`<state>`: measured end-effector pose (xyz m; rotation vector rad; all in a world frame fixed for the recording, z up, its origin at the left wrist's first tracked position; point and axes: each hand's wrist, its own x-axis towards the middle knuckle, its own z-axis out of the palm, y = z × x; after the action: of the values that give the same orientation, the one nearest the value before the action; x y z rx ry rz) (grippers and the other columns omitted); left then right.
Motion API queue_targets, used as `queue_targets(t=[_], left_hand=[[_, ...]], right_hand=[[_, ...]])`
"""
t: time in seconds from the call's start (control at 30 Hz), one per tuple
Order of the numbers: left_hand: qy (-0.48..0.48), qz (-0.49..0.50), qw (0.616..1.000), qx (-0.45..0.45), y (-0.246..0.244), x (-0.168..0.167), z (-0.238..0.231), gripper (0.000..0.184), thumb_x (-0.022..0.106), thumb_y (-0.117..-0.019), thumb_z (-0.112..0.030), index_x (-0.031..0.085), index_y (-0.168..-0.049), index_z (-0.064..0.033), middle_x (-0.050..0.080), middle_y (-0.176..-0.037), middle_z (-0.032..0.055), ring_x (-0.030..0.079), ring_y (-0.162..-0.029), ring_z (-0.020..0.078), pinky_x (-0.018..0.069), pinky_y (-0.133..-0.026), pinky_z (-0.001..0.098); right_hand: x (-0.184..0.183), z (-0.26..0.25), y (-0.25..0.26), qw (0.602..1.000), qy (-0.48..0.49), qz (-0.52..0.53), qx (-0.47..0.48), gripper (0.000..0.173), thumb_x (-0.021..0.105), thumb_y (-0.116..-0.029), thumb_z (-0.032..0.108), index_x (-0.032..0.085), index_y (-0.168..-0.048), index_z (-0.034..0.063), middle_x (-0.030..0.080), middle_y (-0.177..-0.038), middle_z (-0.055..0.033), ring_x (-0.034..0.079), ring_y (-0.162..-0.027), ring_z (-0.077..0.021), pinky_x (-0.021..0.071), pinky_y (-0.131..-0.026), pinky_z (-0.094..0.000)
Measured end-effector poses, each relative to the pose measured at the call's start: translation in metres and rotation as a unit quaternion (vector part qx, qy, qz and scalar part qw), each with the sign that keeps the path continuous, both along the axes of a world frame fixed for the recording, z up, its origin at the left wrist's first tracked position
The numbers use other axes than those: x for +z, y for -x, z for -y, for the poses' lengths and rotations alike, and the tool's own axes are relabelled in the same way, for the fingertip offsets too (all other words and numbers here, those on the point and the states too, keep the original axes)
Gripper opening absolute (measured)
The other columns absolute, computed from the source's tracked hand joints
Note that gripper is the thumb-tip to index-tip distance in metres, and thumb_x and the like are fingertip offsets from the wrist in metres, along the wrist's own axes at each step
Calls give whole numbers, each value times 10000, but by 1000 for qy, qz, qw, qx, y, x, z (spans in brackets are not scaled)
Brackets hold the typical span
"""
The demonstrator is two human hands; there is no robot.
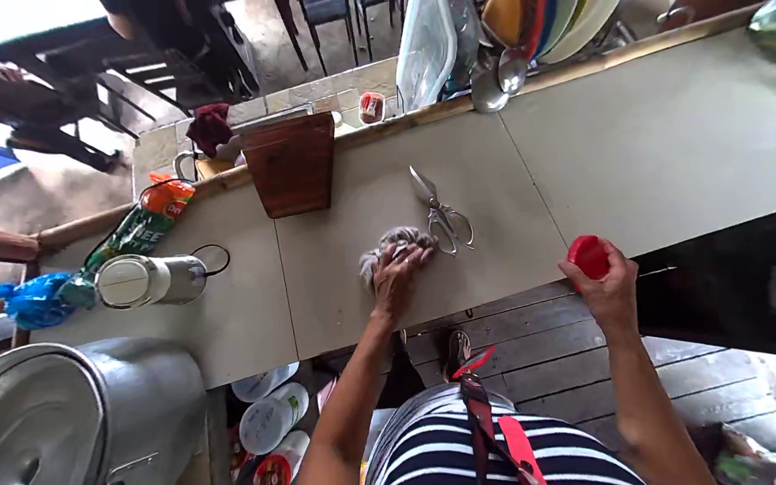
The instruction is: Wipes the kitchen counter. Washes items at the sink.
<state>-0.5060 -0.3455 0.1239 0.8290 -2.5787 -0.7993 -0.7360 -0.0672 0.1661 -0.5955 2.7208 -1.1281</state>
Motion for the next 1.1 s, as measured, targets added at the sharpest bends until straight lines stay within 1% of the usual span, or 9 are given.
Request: queue_targets(t=[0.1,0.2,0.33,0.43,0.57,0.73,0.9,1.0,1.1], left_hand=[[-57,-39,998,11,10,39,27,297,586,-953,27,749,-1193,-41,701,-1266,158,591,-1260,369,429,-1082,555],[-27,7,999,26,59,71,108,334,529,-1051,-177,670,-1334,-70,629,-1382,181,543,-1327,391,377,-1104,632],[30,152,988,5,126,17,206,543,420,-1046,-574,491,-1528,-335,348,-1656,71,218,-1549,394,81,-1128,809],[84,137,987,12,138,-25,213,605,415,-1018,-633,386,-1576,-400,213,-1712,38,67,-1578,408,67,-1131,807],[79,123,989,-19,110,-23,186,569,390,-1068,-522,427,-1573,-262,257,-1697,61,137,-1575,375,73,-1170,751],[53,124,991,-2,79,-23,107,561,408,-1069,-440,392,-1593,-241,233,-1704,51,133,-1571,394,48,-1158,759],[75,32,996,39,75,-21,-33,399,559,-1026,-187,633,-1418,-184,525,-1539,88,440,-1443,383,275,-1149,663],[-55,-33,998,-1,98,0,-99,333,565,-1000,-84,702,-1303,-86,644,-1400,108,544,-1333,361,328,-1143,568],[-246,-101,962,64,94,50,-96,311,541,-1055,-145,660,-1324,-44,652,-1281,186,588,-1206,331,461,-1035,515]], right_hand=[[-12,25,33,993,-99,-59,16,889,817,-827,464,467,-1502,3,352,-1486,-430,326,-1368,-637,238,-1092,-766],[-10,62,39,988,-109,-92,54,736,771,-896,375,520,-1451,-37,282,-1526,-452,180,-1438,-657,117,-1127,-794],[4,151,-19,980,-111,-94,134,515,661,-975,409,692,-1240,-31,578,-1317,-333,505,-1293,-511,382,-1108,-630],[5,213,-55,972,-167,23,166,613,729,-918,457,649,-1281,-30,619,-1284,-281,538,-1282,-443,423,-1068,-594],[14,234,-59,947,-234,161,153,679,732,-920,249,455,-1452,-69,502,-1408,-330,482,-1320,-485,436,-1025,-620],[-4,208,-43,953,-246,131,117,913,839,-762,373,418,-1465,-29,528,-1347,-325,544,-1224,-492,492,-909,-628],[-18,160,17,962,-108,213,130,644,818,-834,335,575,-1321,-8,663,-1165,-255,650,-1080,-406,518,-909,-619],[-8,117,45,973,-75,173,131,566,786,-869,291,604,-1319,0,672,-1161,-254,653,-1085,-405,505,-946,-619],[-5,72,88,989,-70,73,105,616,805,-853,274,591,-1353,-15,646,-1216,-297,628,-1136,-459,484,-964,-660]])
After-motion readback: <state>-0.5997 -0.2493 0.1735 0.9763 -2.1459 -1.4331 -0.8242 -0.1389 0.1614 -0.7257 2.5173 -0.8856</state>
